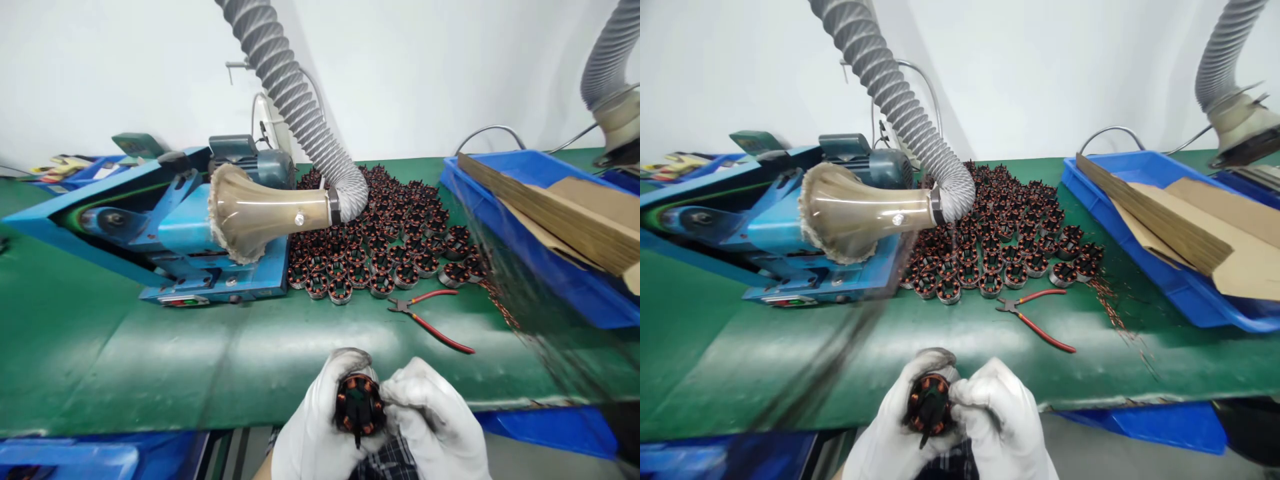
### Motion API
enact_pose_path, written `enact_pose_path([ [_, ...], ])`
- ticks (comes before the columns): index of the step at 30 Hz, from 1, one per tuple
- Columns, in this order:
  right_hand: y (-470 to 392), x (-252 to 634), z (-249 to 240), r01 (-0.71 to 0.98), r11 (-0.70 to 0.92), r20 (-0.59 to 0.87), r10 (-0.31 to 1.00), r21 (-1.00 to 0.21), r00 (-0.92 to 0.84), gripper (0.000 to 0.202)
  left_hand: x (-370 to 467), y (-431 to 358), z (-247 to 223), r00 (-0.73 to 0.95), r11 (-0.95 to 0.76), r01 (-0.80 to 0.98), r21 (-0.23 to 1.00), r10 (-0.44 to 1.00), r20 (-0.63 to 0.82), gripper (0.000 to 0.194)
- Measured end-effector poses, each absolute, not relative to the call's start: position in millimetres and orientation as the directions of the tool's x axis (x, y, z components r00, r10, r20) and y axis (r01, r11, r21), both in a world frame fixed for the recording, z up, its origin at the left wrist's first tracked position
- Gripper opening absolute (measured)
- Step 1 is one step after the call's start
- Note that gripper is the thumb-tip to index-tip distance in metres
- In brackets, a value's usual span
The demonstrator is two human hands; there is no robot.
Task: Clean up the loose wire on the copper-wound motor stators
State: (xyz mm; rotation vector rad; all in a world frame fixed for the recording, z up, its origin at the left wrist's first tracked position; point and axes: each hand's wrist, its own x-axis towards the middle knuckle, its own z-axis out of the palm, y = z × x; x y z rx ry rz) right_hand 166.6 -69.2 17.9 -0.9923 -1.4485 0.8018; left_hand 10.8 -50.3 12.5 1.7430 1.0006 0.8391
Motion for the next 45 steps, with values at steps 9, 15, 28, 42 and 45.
enact_pose_path([
  [9, -61.7, 172.7, 29.3, 0.197, 0.158, 0.159, 0.987, -0.968, -0.008, 0.023, 5.8, -49.4, 11.2, 0.379, -0.464, 0.3, 0.834, 0.86, 0.342, 0.073],
  [15, -53.8, 174.9, 36.6, 0.182, -0.048, -0.071, 0.99, -0.982, -0.121, 0.03, 4.0, -46.0, 11.1, 0.337, -0.467, 0.375, 0.801, 0.874, 0.351, 0.05],
  [28, -49.8, 164.1, 17.6, -0.074, -0.231, -0.23, 0.973, -0.97, -0.024, 0.027, -10.5, -28.9, 21.8, 0.534, -0.477, 0.278, 0.834, 0.798, 0.279, 0.05],
  [42, -14.2, 164.9, -10.5, 0.185, -0.324, -0.367, 0.879, -0.928, -0.303, 0.019, -6.8, -17.6, -38.0, 0.47, -0.454, 0.624, 0.636, 0.868, 0.159, 0.047],
  [45, -4.2, 171.6, 7.8, 0.705, 0.188, -0.237, 0.857, -0.683, -0.458, 0.019, -10.5, -12.0, -31.7, 0.494, -0.431, 0.632, 0.644, 0.864, 0.093, 0.048],
])
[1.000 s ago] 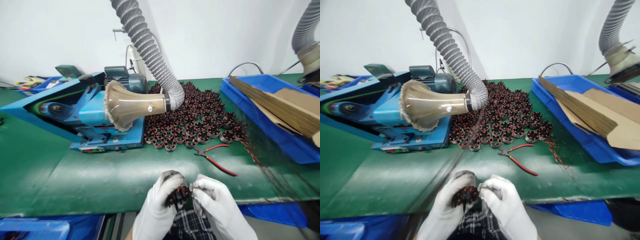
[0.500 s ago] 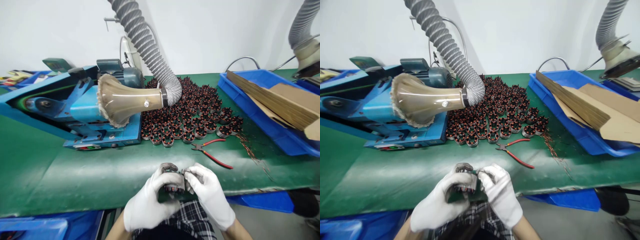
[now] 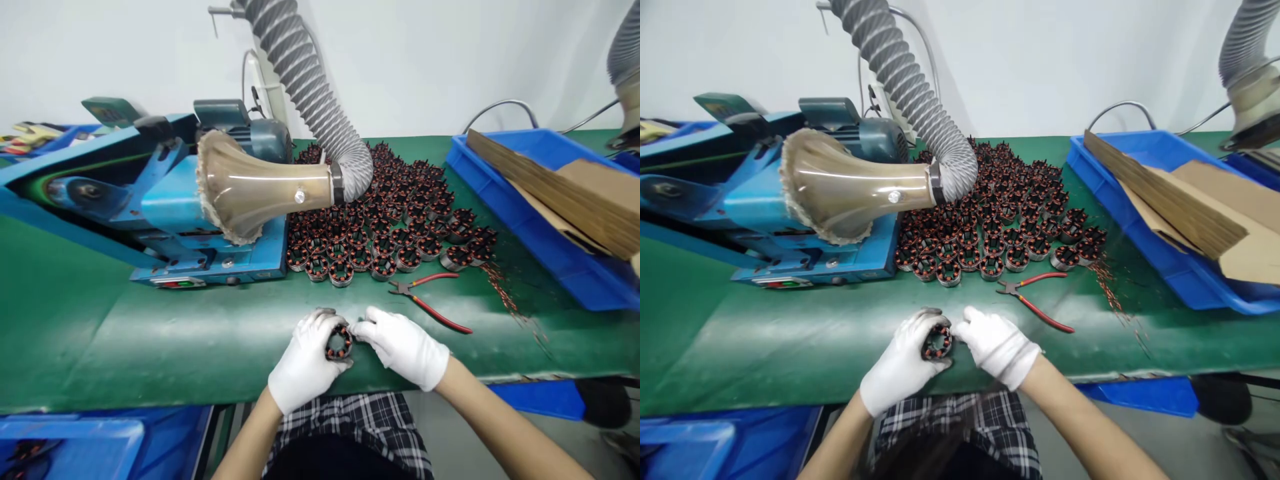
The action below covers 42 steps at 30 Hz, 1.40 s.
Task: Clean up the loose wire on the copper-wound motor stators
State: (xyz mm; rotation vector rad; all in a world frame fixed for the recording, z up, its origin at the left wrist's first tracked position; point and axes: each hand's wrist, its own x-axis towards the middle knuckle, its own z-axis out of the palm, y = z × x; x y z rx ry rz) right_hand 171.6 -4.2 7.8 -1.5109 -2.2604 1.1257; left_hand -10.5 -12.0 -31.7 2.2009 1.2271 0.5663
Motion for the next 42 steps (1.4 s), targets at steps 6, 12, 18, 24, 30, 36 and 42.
enact_pose_path([
  [6, 4.1, 233.7, 18.9, 0.794, 0.563, -0.246, 0.755, -0.23, -0.607, 0.022, -12.6, -6.9, -19.0, 0.55, -0.436, 0.626, 0.646, 0.835, 0.03, 0.046],
  [12, 7.7, 289.0, -12.9, 0.959, 0.282, 0.11, 0.954, -0.009, -0.279, 0.05, 4.9, -12.1, -4.2, 0.547, -0.463, 0.686, 0.562, 0.837, 0.021, 0.031],
  [18, -2.3, 268.0, -42.9, 0.998, 0.033, 0.096, 0.995, 0.048, -0.038, 0.048, 14.1, -11.7, -2.7, 0.584, -0.49, 0.732, 0.474, 0.809, -0.065, 0.017],
  [24, -51.6, 243.0, -12.8, 0.709, -0.233, -0.203, 0.971, -0.666, 0.128, 0.032, 16.7, -11.7, -9.4, 0.563, -0.501, 0.767, 0.4, 0.825, -0.046, 0.019],
  [30, -80.1, 213.2, 11.0, 0.49, -0.407, -0.582, 0.762, -0.771, -0.283, 0.032, 17.2, -11.5, -13.6, 0.533, -0.467, 0.756, 0.459, 0.846, -0.017, 0.019],
  [36, -74.3, 199.8, 3.2, 0.601, -0.326, -0.559, 0.791, -0.73, -0.249, 0.031, 16.0, -12.4, -13.9, 0.519, -0.445, 0.76, 0.474, 0.854, -0.031, 0.017],
  [42, -79.1, 201.6, 3.0, 0.62, -0.321, -0.566, 0.786, -0.716, -0.248, 0.029, 16.5, -12.6, -11.3, 0.496, -0.42, 0.781, 0.462, 0.867, -0.051, 0.016],
])
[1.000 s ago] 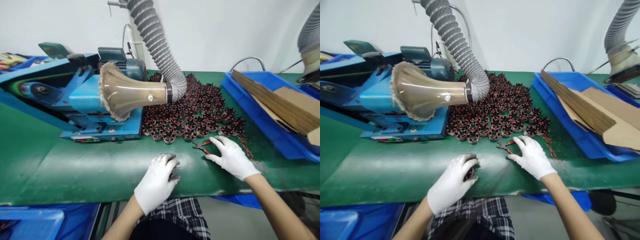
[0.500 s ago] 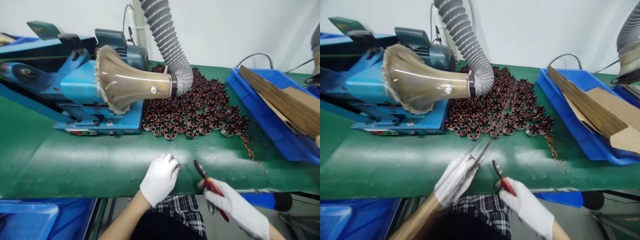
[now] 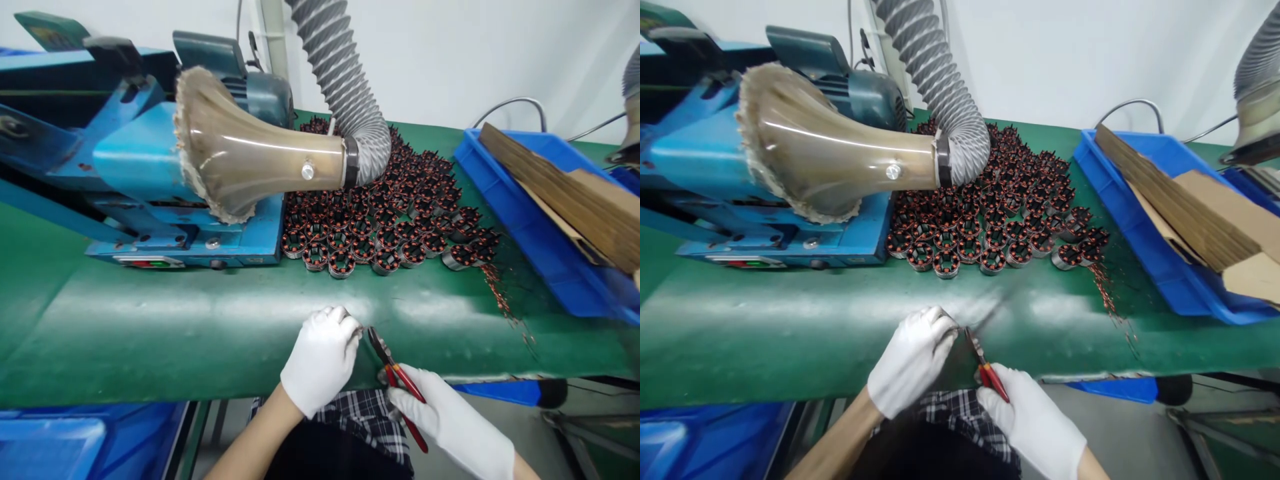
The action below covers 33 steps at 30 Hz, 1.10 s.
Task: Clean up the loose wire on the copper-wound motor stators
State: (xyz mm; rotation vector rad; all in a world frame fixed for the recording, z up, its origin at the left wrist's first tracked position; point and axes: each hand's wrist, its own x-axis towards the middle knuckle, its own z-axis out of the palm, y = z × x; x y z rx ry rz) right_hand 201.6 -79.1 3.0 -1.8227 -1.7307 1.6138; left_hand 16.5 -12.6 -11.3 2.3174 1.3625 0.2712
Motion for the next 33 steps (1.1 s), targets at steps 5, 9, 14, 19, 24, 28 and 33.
enact_pose_path([
  [5, -75.2, 196.2, -2.3, 0.632, -0.297, -0.552, 0.795, -0.715, -0.252, 0.028, 16.9, -12.7, -15.5, 0.495, -0.428, 0.781, 0.455, 0.868, -0.035, 0.013],
  [9, -71.7, 187.4, -2.8, 0.526, -0.377, -0.547, 0.81, -0.762, -0.213, 0.031, 17.6, -12.6, -22.0, 0.522, -0.468, 0.774, 0.427, 0.853, -0.011, 0.014],
  [14, -65.8, 203.6, 7.9, 0.409, -0.442, -0.508, 0.859, -0.798, -0.063, 0.037, 16.4, -13.1, -23.5, 0.507, -0.466, 0.755, 0.461, 0.861, 0.039, 0.014],
  [19, -55.1, 244.7, 3.7, 0.806, -0.376, -0.343, 0.911, -0.456, 0.231, 0.032, 14.6, -13.6, -15.2, 0.527, -0.473, 0.744, 0.472, 0.849, 0.021, 0.017],
  [24, -47.5, 248.3, -15.1, 0.885, -0.374, -0.064, 0.926, -0.278, 0.372, 0.025, 12.6, -14.0, -10.3, 0.53, -0.496, 0.744, 0.448, 0.846, 0.057, 0.017],
  [28, -49.2, 215.0, -10.1, 0.891, 0.038, 0.154, 0.987, -0.452, 0.037, 0.023, 3.4, -8.0, -12.6, 0.518, -0.465, 0.757, 0.459, 0.856, 0.013, 0.017],
  [33, -44.2, 168.6, 5.1, 0.499, -0.132, -0.278, 0.933, -0.857, -0.23, 0.018, -29.9, -6.8, -4.8, 0.391, -0.44, 0.811, 0.387, 0.898, 0.202, 0.017],
])
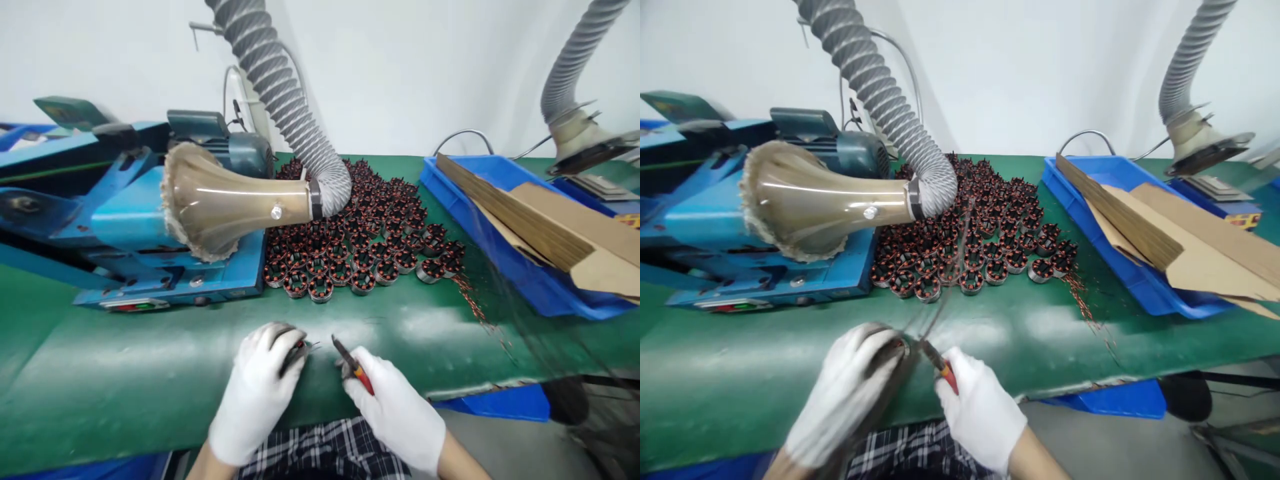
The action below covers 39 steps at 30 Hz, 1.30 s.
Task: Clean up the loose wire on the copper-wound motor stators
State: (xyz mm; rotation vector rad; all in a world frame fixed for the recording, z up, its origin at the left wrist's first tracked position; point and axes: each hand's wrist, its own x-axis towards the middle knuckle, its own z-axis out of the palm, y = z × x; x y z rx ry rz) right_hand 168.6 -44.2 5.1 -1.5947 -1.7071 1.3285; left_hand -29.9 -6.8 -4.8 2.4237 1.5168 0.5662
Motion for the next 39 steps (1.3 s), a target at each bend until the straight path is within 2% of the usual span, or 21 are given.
enact_pose_path([
  [1, -40.5, 163.0, 3.0, 0.265, -0.267, -0.344, 0.887, -0.926, -0.308, 0.018, -38.1, -9.1, -2.8, 0.376, -0.437, 0.821, 0.367, 0.898, 0.229, 0.017],
  [2, -36.1, 159.6, -1.4, -0.005, -0.379, -0.352, 0.862, -0.925, -0.364, 0.021, -45.8, -11.8, -1.3, 0.367, -0.43, 0.83, 0.354, 0.9, 0.234, 0.019],
  [3, -31.3, 158.9, -7.5, -0.269, -0.441, -0.33, 0.868, -0.857, -0.371, 0.024, -52.5, -14.7, -0.8, 0.363, -0.417, 0.839, 0.349, 0.907, 0.213, 0.02],
  [4, -26.6, 161.5, -14.5, -0.489, -0.437, -0.312, 0.895, -0.755, -0.318, 0.025, -57.9, -17.3, -1.1, 0.36, -0.397, 0.849, 0.348, 0.918, 0.167, 0.021],
  [6, -18.7, 177.7, -27.3, -0.747, -0.284, -0.337, 0.937, -0.601, -0.085, 0.02, -63.3, -21.1, -3.3, 0.361, -0.352, 0.862, 0.364, 0.931, 0.045, 0.02],
  [8, -14.0, 207.1, -33.5, -0.803, -0.115, -0.387, 0.909, -0.585, 0.151, 0.014, -60.6, -21.8, -5.4, 0.365, -0.314, 0.865, 0.392, 0.929, -0.063, 0.019],
  [10, -12.1, 241.6, -30.3, -0.739, 0.009, -0.397, 0.839, -0.674, 0.372, 0.014, -49.9, -19.4, -4.6, 0.373, -0.285, 0.853, 0.438, 0.919, -0.13, 0.02],
  [12, -12.5, 270.2, -19.3, -0.613, 0.088, -0.332, 0.775, -0.785, 0.537, 0.013, -31.7, -14.6, -0.2, 0.378, -0.243, 0.837, 0.49, 0.904, -0.198, 0.021],
  [15, -17.9, 286.6, 0.4, -0.37, 0.092, -0.148, 0.808, -0.925, 0.571, 0.016, 5.1, -3.9, 8.8, 0.38, -0.163, 0.797, 0.582, 0.883, -0.274, 0.024],
  [17, -23.6, 282.2, 6.7, -0.039, -0.016, -0.034, 0.855, -0.999, 0.517, 0.019, 30.8, 4.6, 11.4, 0.39, -0.152, 0.755, 0.638, 0.886, -0.251, 0.033],
  [18, -26.1, 277.8, 6.3, 0.182, -0.097, 0.0, 0.881, -0.979, 0.472, 0.02, 42.5, 9.1, 10.6, 0.388, -0.158, 0.745, 0.648, 0.893, -0.228, 0.04],
  [20, -28.4, 268.7, -0.8, 0.58, -0.229, 0.009, 0.926, -0.782, 0.378, 0.02, 62.4, 18.0, 4.9, 0.355, -0.173, 0.757, 0.63, 0.919, -0.174, 0.053],
  [21, -27.8, 264.8, -6.5, 0.712, -0.265, -0.006, 0.939, -0.65, 0.344, 0.021, 70.3, 22.3, 0.7, 0.33, -0.178, 0.775, 0.607, 0.932, -0.147, 0.058],
  [23, -24.0, 259.3, -18.4, 0.862, -0.294, 0.004, 0.946, -0.414, 0.325, 0.022, 82.2, 30.1, -7.4, 0.279, -0.183, 0.81, 0.557, 0.956, -0.092, 0.062],
  [26, -16.3, 256.1, -29.9, 0.942, -0.307, 0.115, 0.939, -0.133, 0.323, 0.028, 90.8, 38.8, -12.8, 0.269, -0.196, 0.827, 0.527, 0.961, -0.064, 0.064],
  [29, -14.2, 256.6, -32.6, 0.951, -0.31, 0.191, 0.934, 0.009, 0.303, 0.034, 88.1, 41.0, -10.5, 0.327, -0.241, 0.799, 0.55, 0.943, -0.062, 0.063],
  [31, -17.1, 257.1, -33.3, 0.95, -0.313, 0.213, 0.929, 0.009, 0.304, 0.033, 78.4, 37.2, -8.3, 0.367, -0.266, 0.756, 0.598, 0.929, -0.051, 0.064],
  [35, -25.9, 253.6, -36.4, 0.961, -0.237, 0.278, 0.922, -0.142, 0.268, 0.024, 36.8, 14.2, 0.1, 0.367, -0.251, 0.629, 0.735, 0.93, 0.004, 0.074],
  [37, -27.5, 248.4, -36.4, 0.974, -0.164, 0.264, 0.943, -0.155, 0.201, 0.021, 8.0, -4.9, 9.1, 0.295, -0.287, 0.629, 0.723, 0.948, 0.12, 0.08],
  [39, -26.0, 242.0, -34.6, 0.982, -0.138, 0.223, 0.961, -0.127, 0.164, 0.02, -20.6, -25.9, 17.8, 0.266, -0.368, 0.719, 0.589, 0.929, 0.256, 0.064],
])
